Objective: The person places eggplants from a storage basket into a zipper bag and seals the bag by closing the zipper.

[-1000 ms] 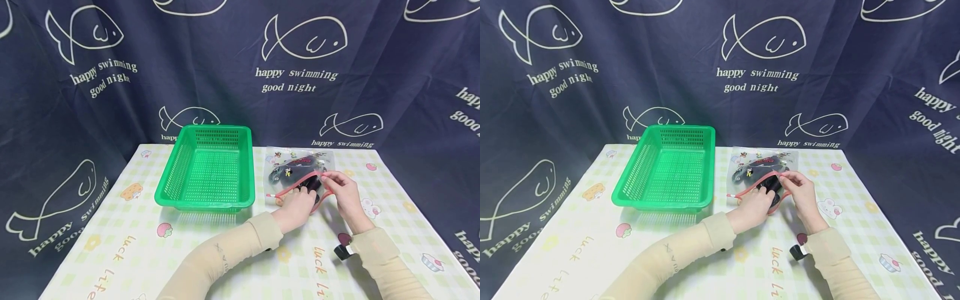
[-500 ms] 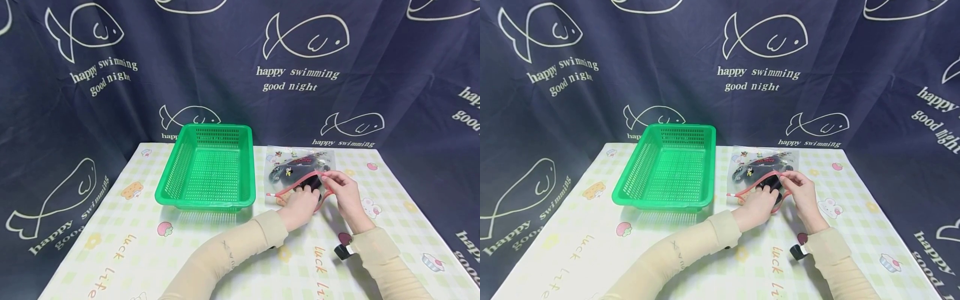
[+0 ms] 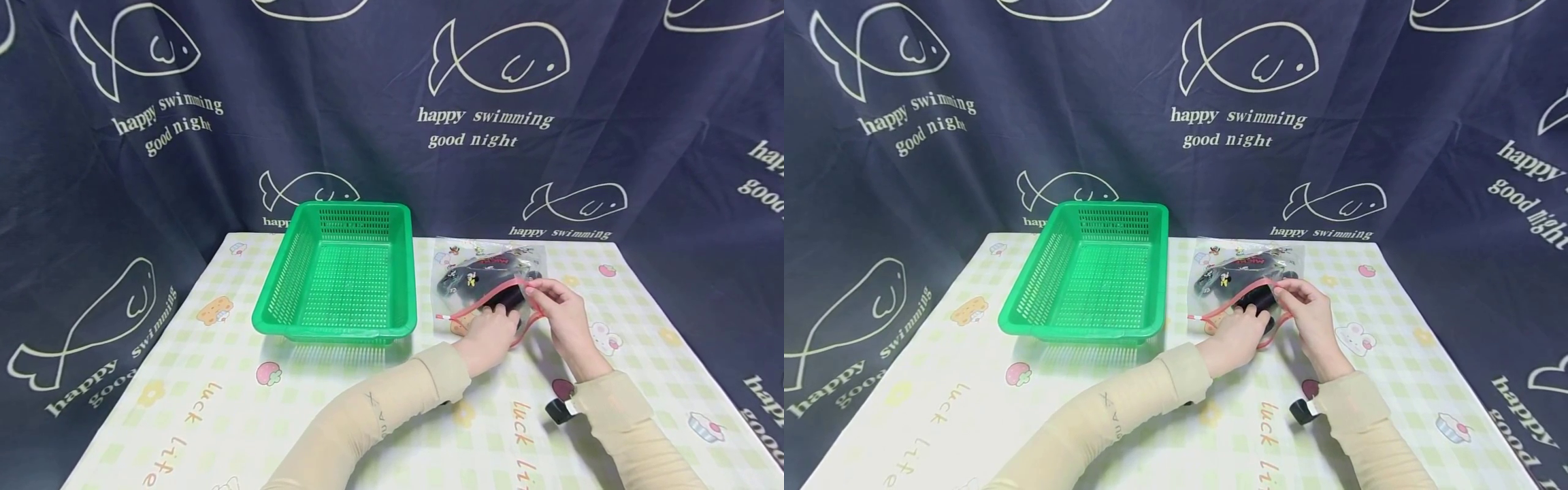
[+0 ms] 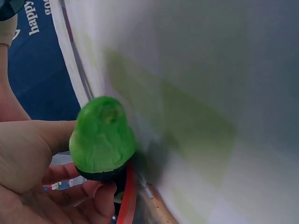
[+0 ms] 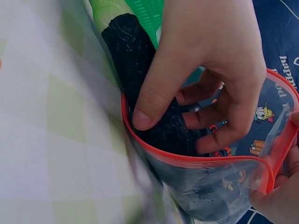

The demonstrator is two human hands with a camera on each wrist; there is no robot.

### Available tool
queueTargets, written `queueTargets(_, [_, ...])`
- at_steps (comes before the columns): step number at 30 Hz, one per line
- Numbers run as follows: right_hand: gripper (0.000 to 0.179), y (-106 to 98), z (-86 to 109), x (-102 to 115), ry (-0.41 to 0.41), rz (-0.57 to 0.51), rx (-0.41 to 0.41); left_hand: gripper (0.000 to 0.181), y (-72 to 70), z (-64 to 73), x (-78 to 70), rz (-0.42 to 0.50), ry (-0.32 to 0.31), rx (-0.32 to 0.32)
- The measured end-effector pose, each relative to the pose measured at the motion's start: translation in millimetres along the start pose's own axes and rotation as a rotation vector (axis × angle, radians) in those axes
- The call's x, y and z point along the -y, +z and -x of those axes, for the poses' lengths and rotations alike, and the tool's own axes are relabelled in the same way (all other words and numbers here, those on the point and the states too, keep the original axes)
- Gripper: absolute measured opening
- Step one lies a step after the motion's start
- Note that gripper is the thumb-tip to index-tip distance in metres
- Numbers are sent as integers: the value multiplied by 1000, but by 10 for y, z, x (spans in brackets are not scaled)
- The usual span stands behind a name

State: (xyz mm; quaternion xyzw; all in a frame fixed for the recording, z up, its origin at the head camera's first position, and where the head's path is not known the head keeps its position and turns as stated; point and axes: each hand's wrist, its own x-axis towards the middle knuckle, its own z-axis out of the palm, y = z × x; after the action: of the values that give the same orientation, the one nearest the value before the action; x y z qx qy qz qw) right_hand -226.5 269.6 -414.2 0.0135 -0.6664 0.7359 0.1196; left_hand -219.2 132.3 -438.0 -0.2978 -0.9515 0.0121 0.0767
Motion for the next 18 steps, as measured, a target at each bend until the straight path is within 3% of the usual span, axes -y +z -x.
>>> queueTargets(10, [11,-2,-7,1,-14,-8,-8,25,-32,48,85,55,-5,49])
queueTargets(18, [10,-12,4,3,-1,3,-10,36,-148,219,165,127,-10,77])
